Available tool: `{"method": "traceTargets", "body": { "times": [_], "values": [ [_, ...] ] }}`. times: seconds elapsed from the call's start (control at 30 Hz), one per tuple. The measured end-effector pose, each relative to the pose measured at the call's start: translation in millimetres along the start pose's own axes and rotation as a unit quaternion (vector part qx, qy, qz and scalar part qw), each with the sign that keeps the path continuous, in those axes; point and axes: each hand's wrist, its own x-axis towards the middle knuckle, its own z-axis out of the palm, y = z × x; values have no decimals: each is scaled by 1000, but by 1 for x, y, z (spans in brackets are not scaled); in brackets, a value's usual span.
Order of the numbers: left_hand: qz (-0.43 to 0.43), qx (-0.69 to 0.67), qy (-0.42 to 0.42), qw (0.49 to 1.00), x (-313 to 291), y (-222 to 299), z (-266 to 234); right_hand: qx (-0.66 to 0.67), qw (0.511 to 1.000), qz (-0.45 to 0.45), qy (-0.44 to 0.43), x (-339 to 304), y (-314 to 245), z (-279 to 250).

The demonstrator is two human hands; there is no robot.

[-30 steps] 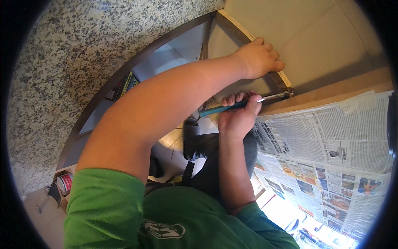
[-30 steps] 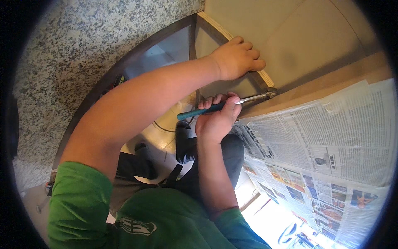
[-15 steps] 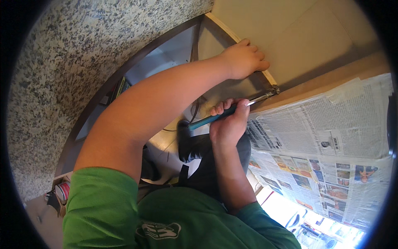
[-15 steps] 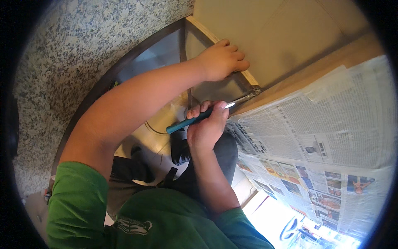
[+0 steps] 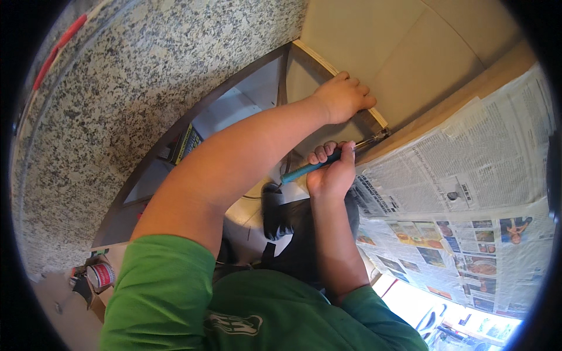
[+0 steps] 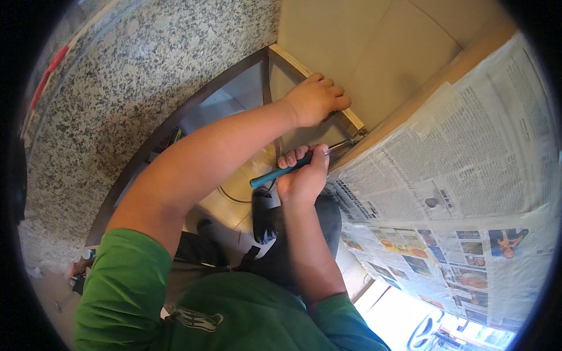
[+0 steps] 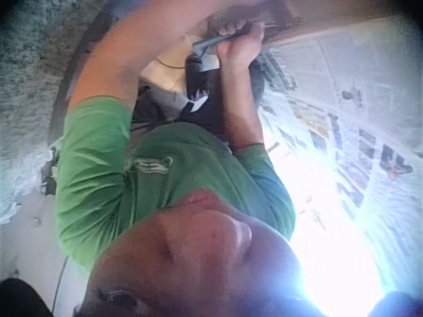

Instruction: The person cuts a wooden trim piece with a utility knife, fits it along the curved edge of a granite countertop, and secures it using a hammer and nails. The person also uses a screwdriver and a metal ruler during the process.

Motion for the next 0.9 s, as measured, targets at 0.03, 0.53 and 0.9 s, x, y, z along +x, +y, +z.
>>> {"method": "traceTargets", "body": {
  "times": [0.03, 0.53, 0.9],
  "values": [
    [-1, 0, -7, 1000, 2, 0, -1, 21, 1000, 15, 2, 2, 0, -2],
    [86, 28, 6, 996, 2, -11, 17, -55, 960, 270, 52, 8, 43, -78],
    [102, 30, 18, 994, -5, -26, 36, -175, 906, 385, 33, 14, 70, -73]
  ]
}}
